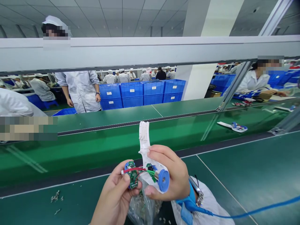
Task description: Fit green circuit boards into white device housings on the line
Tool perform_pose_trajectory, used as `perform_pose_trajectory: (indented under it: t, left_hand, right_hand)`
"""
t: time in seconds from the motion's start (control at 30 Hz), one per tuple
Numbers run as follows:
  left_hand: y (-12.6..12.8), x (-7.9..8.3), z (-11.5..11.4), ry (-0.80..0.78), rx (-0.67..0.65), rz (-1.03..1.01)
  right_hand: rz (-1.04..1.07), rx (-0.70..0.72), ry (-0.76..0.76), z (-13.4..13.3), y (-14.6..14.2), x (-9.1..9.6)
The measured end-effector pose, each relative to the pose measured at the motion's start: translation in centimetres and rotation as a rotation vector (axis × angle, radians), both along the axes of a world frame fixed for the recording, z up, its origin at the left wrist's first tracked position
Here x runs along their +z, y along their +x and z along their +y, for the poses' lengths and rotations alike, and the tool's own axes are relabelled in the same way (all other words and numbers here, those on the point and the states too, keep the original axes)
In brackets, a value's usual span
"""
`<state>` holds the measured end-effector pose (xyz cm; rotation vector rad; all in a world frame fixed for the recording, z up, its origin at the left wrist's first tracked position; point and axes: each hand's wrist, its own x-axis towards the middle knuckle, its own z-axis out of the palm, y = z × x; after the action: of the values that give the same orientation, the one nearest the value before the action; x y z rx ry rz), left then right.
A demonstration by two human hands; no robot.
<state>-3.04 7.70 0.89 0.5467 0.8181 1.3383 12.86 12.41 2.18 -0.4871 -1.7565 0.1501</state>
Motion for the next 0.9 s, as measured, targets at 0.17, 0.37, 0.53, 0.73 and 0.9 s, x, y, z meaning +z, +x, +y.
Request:
perform_pose_trajectory:
  t: [0.17, 0.37, 0.53, 0.73, 0.9]
  left_hand:
    - [-0.8, -0.4, 0.3, 0.161, 0.109, 0.127]
    - [-1.2, -0.6, -0.2, 0.238, 0.256, 0.356]
    - [-0.3, -0.3, -0.9, 0.218, 0.324, 0.689]
    - [-0.3, -0.1, -1.1, 0.370, 0.273, 1.081]
    - [0.7, 1.1, -1.1, 0.231, 0.271, 0.817]
  right_hand:
    - [0.046, 0.283, -0.694, 0.6, -0.3, -0.7]
    - [0.045, 0.216, -0.932, 0.9, -1.4, -1.2]
    - [0.067, 0.344, -0.768, -0.8, -1.9, -0.2]
    - [0.100, 0.421, -0.938, -0.8, -2.2, -0.8]
    - [0.207, 0.501, -0.965, -0.7, -2.8, -1.3]
